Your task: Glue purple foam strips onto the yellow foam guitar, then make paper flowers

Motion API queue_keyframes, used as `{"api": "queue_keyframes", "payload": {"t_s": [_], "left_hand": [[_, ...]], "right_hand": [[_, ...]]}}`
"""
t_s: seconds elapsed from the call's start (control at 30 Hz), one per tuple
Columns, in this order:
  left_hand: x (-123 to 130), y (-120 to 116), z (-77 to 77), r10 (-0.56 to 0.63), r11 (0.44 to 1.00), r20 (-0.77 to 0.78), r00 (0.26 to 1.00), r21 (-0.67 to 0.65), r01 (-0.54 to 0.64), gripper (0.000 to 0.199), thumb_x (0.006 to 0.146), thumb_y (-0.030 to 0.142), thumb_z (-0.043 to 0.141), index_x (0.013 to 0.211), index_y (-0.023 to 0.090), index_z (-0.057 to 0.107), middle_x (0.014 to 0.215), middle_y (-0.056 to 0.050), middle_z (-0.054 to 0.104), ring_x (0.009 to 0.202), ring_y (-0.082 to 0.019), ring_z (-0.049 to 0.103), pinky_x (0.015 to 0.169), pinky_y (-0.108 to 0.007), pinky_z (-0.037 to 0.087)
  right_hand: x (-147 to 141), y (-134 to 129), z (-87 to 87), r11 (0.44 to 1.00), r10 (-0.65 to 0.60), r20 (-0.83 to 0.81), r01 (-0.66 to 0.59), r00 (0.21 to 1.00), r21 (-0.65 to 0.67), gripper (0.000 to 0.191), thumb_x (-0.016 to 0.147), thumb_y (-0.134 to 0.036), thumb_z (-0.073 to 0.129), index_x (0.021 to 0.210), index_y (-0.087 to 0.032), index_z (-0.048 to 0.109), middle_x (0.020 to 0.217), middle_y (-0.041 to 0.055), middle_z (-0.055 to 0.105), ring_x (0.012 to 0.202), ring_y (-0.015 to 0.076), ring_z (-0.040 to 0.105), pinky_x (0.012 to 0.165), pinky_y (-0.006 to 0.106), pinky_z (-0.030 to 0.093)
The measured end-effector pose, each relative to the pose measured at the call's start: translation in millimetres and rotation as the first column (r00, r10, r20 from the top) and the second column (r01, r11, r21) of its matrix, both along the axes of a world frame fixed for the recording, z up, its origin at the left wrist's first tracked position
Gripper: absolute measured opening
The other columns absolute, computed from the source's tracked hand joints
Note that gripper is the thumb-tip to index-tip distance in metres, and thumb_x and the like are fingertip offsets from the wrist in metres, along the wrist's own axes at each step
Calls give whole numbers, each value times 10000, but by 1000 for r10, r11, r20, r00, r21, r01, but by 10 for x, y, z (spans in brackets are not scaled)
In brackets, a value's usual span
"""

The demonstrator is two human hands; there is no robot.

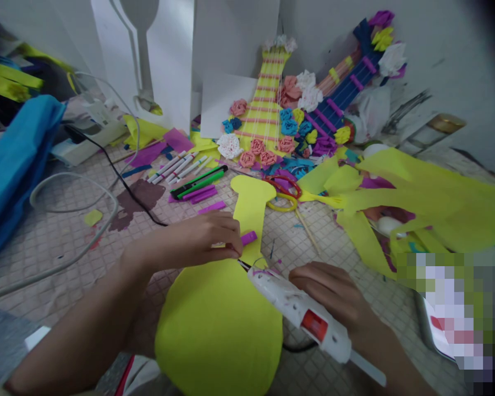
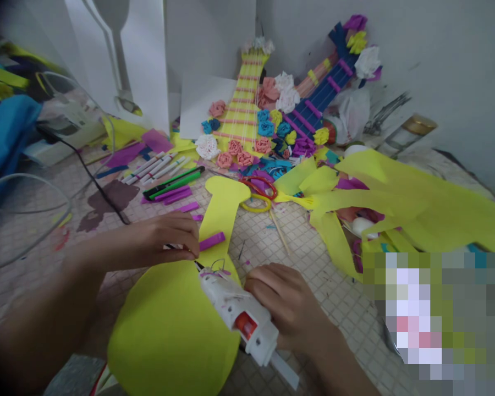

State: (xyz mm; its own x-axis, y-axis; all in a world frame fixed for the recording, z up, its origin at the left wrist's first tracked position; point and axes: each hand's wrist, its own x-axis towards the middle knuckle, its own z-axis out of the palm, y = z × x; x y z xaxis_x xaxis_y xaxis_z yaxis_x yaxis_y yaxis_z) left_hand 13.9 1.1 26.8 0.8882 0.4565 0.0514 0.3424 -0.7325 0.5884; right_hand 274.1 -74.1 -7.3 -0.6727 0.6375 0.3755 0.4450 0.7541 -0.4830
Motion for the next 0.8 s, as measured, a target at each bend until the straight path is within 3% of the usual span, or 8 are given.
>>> {"api": "queue_keyframes", "payload": {"t_s": [0.53,0.8], "left_hand": [[0,-16,53,22,997,42,999,71,-25,158,864,165,418,817,165,569,807,-50,587,807,-148,494,768,-283,374],[-25,-10,39,77,989,115,990,118,-90,124,776,79,460,731,167,534,734,-28,557,754,-140,474,719,-266,375]], "right_hand": [[8,1,-13,1000,-13,5,13,1000,15,282,887,-327,348,858,-140,557,758,92,604,670,185,563,568,325,443],[25,6,17,1000,-17,18,17,1000,-16,271,894,-292,326,861,-142,549,775,94,607,667,179,556,567,328,437]]}}
